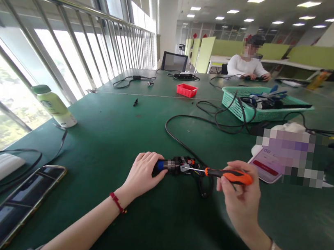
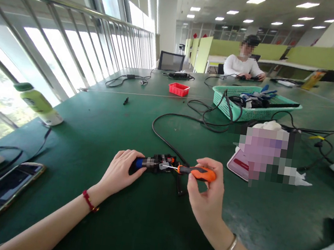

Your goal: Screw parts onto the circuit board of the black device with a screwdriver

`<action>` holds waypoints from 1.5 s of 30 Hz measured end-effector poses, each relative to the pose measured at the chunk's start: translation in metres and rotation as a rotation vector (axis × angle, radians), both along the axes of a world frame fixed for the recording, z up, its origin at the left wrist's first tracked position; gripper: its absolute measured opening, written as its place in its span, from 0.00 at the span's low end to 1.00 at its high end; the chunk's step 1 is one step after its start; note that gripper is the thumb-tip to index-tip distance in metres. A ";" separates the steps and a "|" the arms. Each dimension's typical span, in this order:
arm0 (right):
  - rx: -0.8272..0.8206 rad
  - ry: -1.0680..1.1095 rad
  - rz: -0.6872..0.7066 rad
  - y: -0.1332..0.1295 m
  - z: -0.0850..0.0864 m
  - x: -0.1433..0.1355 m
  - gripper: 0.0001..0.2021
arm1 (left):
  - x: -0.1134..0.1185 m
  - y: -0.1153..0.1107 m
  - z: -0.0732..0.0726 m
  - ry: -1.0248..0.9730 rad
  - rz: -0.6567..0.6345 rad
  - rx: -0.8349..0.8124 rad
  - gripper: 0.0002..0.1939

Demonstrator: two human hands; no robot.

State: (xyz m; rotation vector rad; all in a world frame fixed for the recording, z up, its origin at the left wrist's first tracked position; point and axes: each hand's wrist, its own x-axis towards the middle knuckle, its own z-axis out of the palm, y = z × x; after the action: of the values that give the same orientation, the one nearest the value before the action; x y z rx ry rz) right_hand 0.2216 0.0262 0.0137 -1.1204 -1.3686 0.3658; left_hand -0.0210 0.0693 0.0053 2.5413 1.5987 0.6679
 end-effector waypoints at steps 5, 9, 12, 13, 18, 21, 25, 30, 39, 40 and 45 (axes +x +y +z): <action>-0.101 0.071 -0.022 0.003 0.000 0.000 0.08 | 0.000 0.002 -0.002 0.017 -0.004 0.023 0.11; -0.200 0.083 -0.013 0.004 0.004 -0.001 0.09 | 0.001 0.002 -0.005 0.027 0.037 0.048 0.12; -0.170 0.071 0.016 0.004 0.003 -0.001 0.10 | 0.002 0.001 -0.007 0.032 0.054 0.052 0.13; -0.139 0.064 0.030 0.004 0.002 0.000 0.11 | 0.003 0.001 -0.008 0.035 0.058 0.055 0.13; -0.013 0.007 0.071 0.004 -0.001 0.002 0.13 | 0.005 0.000 -0.008 0.076 0.045 0.078 0.16; 0.020 -0.116 0.055 0.002 0.004 0.003 0.09 | 0.005 -0.001 -0.008 0.094 0.029 0.086 0.17; 0.012 -0.183 0.047 0.000 0.009 0.002 0.05 | 0.005 0.001 -0.009 0.099 0.026 0.078 0.16; -0.013 -0.133 0.017 0.000 0.005 0.001 0.08 | 0.004 0.002 -0.011 0.099 0.022 0.083 0.16; -0.048 -0.094 0.043 0.001 0.000 0.006 0.06 | 0.004 0.001 -0.011 0.109 0.016 0.089 0.15; -0.060 -0.111 0.051 0.001 0.001 0.007 0.05 | 0.004 0.001 -0.011 0.110 0.015 0.087 0.15; -0.066 -0.162 0.083 -0.004 0.006 0.008 0.08 | 0.005 0.001 -0.011 0.106 0.015 0.090 0.16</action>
State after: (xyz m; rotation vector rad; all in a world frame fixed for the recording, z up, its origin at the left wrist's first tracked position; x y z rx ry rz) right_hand 0.2299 0.0223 0.0201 -1.1701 -1.5592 0.3891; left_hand -0.0160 0.0701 -0.0054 2.6732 1.6575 0.6306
